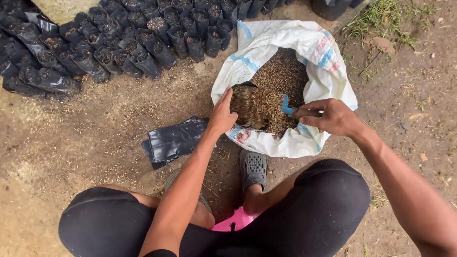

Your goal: Filling black plastic polybags with soil from a large white sack using a small hand trowel.

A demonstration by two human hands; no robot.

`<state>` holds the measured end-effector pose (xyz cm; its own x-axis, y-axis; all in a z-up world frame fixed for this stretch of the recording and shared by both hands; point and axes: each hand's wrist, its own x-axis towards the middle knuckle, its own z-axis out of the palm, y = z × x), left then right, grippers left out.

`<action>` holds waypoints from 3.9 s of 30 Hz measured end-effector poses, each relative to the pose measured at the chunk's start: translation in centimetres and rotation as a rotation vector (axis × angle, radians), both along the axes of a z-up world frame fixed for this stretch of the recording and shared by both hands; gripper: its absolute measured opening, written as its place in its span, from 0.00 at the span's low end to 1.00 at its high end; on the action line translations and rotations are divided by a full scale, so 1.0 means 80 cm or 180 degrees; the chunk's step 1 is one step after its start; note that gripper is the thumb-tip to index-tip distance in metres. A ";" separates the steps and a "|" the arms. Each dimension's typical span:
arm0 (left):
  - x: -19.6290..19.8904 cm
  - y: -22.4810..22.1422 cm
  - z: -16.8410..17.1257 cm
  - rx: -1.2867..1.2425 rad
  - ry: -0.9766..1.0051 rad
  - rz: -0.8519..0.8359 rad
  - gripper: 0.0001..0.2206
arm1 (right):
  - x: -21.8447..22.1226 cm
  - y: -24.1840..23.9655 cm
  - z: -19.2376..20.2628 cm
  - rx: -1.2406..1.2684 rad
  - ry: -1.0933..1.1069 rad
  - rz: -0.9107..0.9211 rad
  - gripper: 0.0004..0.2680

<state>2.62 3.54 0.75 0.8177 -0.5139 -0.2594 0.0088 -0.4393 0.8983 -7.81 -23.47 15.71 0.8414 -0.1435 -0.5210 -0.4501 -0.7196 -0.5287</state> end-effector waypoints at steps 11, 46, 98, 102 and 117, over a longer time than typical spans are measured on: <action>-0.002 -0.010 -0.004 0.0021 -0.0034 -0.0030 0.38 | 0.014 -0.009 -0.029 -0.0216 0.0049 0.0000 0.18; -0.001 -0.023 0.005 0.0055 0.0018 0.0031 0.40 | -0.019 -0.006 -0.004 -0.1410 -0.0335 0.0363 0.17; -0.007 -0.028 -0.053 0.1200 -0.2224 -0.1285 0.15 | 0.088 0.038 -0.223 -0.1763 -0.2109 0.2491 0.07; 0.006 -0.018 -0.067 0.1795 -0.1862 -0.1218 0.18 | 0.089 0.035 -0.225 -0.2357 -0.1555 0.2124 0.07; -0.034 -0.025 -0.028 0.0492 -0.0731 -0.1265 0.15 | 0.078 0.055 -0.200 -0.1035 -0.1066 0.1858 0.09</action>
<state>-0.13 1.57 -1.49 0.6108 -0.7679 -0.1931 -0.3777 -0.4969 0.7813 -1.55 -19.09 -0.26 0.9341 0.2721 -0.2309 0.2008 -0.9357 -0.2902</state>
